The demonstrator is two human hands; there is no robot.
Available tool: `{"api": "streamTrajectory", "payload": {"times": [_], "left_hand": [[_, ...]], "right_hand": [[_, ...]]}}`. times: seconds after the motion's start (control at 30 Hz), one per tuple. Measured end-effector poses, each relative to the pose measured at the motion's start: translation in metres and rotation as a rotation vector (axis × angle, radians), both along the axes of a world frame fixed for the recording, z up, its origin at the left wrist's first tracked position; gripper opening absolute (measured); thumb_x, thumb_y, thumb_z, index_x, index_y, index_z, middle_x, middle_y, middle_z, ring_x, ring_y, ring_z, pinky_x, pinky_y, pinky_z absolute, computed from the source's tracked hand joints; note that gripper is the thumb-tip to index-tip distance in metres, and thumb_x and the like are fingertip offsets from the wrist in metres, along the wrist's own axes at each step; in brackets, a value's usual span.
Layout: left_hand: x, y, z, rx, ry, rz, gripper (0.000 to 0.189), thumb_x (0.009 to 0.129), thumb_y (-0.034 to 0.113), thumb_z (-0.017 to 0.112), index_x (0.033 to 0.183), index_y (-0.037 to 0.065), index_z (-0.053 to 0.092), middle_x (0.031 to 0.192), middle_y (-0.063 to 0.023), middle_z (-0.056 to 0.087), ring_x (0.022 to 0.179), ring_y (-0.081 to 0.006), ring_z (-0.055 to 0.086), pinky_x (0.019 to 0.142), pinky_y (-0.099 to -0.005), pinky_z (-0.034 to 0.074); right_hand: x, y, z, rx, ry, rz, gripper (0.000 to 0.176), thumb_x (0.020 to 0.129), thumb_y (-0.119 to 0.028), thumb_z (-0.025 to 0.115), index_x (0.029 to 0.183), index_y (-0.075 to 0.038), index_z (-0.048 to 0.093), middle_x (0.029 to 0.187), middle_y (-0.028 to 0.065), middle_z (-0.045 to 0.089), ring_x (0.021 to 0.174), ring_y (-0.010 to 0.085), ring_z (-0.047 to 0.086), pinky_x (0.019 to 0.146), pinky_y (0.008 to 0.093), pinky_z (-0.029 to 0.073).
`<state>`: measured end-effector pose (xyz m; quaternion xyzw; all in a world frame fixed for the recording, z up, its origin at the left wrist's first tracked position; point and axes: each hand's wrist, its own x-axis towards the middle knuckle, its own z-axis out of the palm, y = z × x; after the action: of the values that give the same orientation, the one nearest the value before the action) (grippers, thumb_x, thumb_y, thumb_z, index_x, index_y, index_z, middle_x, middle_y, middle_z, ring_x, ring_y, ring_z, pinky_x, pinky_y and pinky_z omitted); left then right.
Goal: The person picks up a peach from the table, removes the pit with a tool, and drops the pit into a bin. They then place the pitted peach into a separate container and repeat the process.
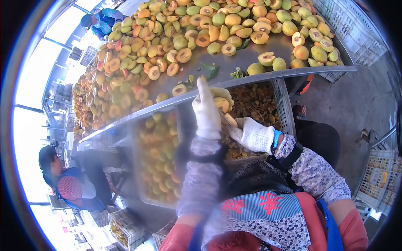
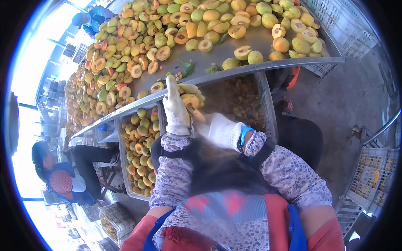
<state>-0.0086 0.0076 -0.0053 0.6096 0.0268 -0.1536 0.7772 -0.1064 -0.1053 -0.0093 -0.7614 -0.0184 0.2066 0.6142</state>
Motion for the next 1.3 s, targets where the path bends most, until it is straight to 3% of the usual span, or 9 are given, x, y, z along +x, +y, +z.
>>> {"api": "streamTrajectory", "payload": {"times": [0.27,0.63,0.73,0.8,1.1,1.17,1.23,1.27,1.3], "left_hand": [[0.005,0.005,0.005,-0.34,0.222,-0.233,0.057,0.095,0.053,0.054,0.063,0.007,0.054,0.059,-0.0127,0.056,0.053,-0.028,0.06,0.049,-0.0384,0.051],[0.0,0.012,0.006,-0.888,0.347,-0.222,0.044,0.093,0.057,0.056,0.073,0.018,0.056,0.067,-0.0046,0.059,0.057,-0.0262,0.061,0.049,-0.0405,0.051],[0.026,0.043,0.008,-1.109,0.289,-0.051,0.03,0.094,0.043,0.059,0.076,0.019,0.059,0.072,0.0002,0.062,0.066,-0.0208,0.064,0.054,-0.0347,0.054],[0.027,0.074,0.029,-0.886,0.195,0.096,0.035,0.095,0.049,0.055,0.089,0.014,0.059,0.08,-0.0039,0.063,0.07,-0.0219,0.064,0.058,-0.037,0.055],[0.071,0.364,-0.085,0.222,-0.113,1.032,0.039,0.096,0.038,0.059,0.109,0.003,0.068,0.093,-0.0055,0.068,0.075,-0.0157,0.061,0.064,-0.0294,0.048],[0.08,0.445,-0.155,0.508,-0.137,1.029,0.045,0.097,0.044,0.054,0.117,0.006,0.063,0.101,-0.0102,0.068,0.087,-0.0225,0.064,0.075,-0.0349,0.05],[0.061,0.518,-0.234,1.882,-0.858,0.278,0.048,0.101,0.034,0.049,0.138,0.004,0.049,0.139,-0.0256,0.047,0.127,-0.0359,0.048,0.104,-0.0448,0.04],[0.058,0.47,-0.186,1.706,-0.112,0.184,0.059,0.098,0.051,0.043,0.14,0.01,0.05,0.148,-0.0213,0.041,0.138,-0.0384,0.036,0.113,-0.0417,0.032],[0.05,0.445,-0.179,1.694,-0.135,0.288,0.057,0.097,0.046,0.046,0.141,0.011,0.048,0.152,-0.019,0.036,0.143,-0.0392,0.028,0.114,-0.0475,0.028]], "right_hand": [[-0.005,-0.003,0.012,0.584,0.618,-0.059,0.044,0.097,-0.052,0.055,0.085,-0.01,0.051,0.056,-0.006,0.036,0.039,0.0044,0.03,0.036,0.0222,0.025],[-0.015,0.01,-0.027,-0.185,-0.608,-0.166,0.024,0.093,-0.013,0.057,0.109,0.004,0.061,0.083,0.019,0.065,0.074,0.03,0.063,0.071,0.0355,0.048],[-0.019,0.006,-0.032,-0.482,-0.251,-0.095,0.025,0.091,-0.021,0.061,0.102,0.002,0.061,0.083,0.0245,0.066,0.08,0.0409,0.065,0.07,0.0435,0.05],[-0.021,-0.011,-0.063,-0.916,-0.221,0.032,0.031,0.089,-0.031,0.063,0.092,0.0,0.062,0.082,0.0267,0.065,0.085,0.0453,0.062,0.072,0.0515,0.049],[-0.007,0.002,-0.079,-0.949,0.02,0.004,0.037,0.09,-0.037,0.06,0.096,-0.001,0.065,0.091,0.026,0.067,0.091,0.045,0.063,0.08,0.0512,0.05],[-0.005,0.005,-0.083,-0.927,0.082,0.029,0.037,0.089,-0.037,0.061,0.099,-0.001,0.065,0.095,0.0266,0.067,0.094,0.0442,0.063,0.081,0.0499,0.05],[-0.005,0.009,-0.081,-0.805,0.033,-0.009,0.038,0.089,-0.038,0.061,0.105,-0.003,0.066,0.096,0.0257,0.067,0.094,0.0426,0.064,0.082,0.0486,0.05],[-0.002,0.012,-0.081,-0.835,0.078,-0.006,0.038,0.089,-0.04,0.06,0.103,-0.005,0.066,0.094,0.0238,0.068,0.091,0.0423,0.064,0.08,0.0496,0.051],[0.0,0.011,-0.089,-0.937,0.077,0.054,0.039,0.089,-0.043,0.059,0.1,-0.006,0.065,0.091,0.0226,0.068,0.088,0.0425,0.064,0.077,0.0512,0.051]]}}
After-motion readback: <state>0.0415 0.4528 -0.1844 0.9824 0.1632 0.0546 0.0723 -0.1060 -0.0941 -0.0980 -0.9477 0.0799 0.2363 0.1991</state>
